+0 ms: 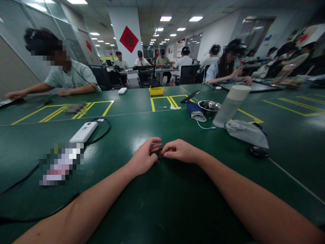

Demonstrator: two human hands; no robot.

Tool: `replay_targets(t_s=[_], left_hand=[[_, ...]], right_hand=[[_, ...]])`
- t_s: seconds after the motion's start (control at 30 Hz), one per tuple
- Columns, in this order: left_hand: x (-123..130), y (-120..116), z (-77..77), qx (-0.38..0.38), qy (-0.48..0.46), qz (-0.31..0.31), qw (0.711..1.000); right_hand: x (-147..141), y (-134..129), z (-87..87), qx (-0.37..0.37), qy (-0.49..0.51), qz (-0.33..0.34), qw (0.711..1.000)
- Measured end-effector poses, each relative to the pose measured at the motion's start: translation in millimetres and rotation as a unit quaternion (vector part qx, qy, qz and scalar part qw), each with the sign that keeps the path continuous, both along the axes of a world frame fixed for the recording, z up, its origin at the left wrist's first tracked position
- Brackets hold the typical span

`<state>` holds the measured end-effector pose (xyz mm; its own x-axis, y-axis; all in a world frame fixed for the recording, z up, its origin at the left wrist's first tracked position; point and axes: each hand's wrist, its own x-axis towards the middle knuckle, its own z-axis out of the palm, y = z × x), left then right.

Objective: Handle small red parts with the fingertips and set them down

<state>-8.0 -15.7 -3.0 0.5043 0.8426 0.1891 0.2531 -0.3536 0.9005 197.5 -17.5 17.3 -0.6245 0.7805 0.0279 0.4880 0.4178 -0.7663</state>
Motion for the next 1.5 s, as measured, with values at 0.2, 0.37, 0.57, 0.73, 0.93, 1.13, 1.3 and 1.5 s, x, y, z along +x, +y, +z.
replay_targets(t_s=[0.2, 0.37, 0.57, 0.73, 0.93, 1.13, 1.3, 1.5], left_hand=[[3, -8, 8.4, 0.161, 0.183, 0.018, 0.970], [7, -10, 6.2, 0.204, 0.262, 0.008, 0.943], [5, -8, 3.7, 0.184, 0.225, 0.033, 0.956], [2, -12, 2.5, 0.223, 0.273, 0.070, 0.933], [2, -8, 1.2, 0.199, 0.229, 0.060, 0.951], [0, -1, 0.7, 0.160, 0.176, 0.045, 0.970], [-1, -1, -0.3, 0.093, 0.141, 0.075, 0.983], [-2, 2, -0.5, 0.059, 0.111, 0.091, 0.988]], right_hand=[[-2, 4, -3.9, 0.136, -0.059, -0.038, 0.988], [-9, 5, -8.4, 0.168, -0.131, -0.028, 0.977], [-11, 7, -13.0, 0.177, -0.142, -0.043, 0.973], [-7, 8, -12.9, 0.169, -0.101, -0.053, 0.979], [-6, 7, -12.9, 0.171, -0.108, -0.050, 0.978], [-4, 9, -15.7, 0.169, -0.117, -0.031, 0.978], [-4, 6, -11.7, 0.131, -0.065, -0.061, 0.987], [-5, 3, -9.1, 0.079, -0.011, -0.073, 0.994]])
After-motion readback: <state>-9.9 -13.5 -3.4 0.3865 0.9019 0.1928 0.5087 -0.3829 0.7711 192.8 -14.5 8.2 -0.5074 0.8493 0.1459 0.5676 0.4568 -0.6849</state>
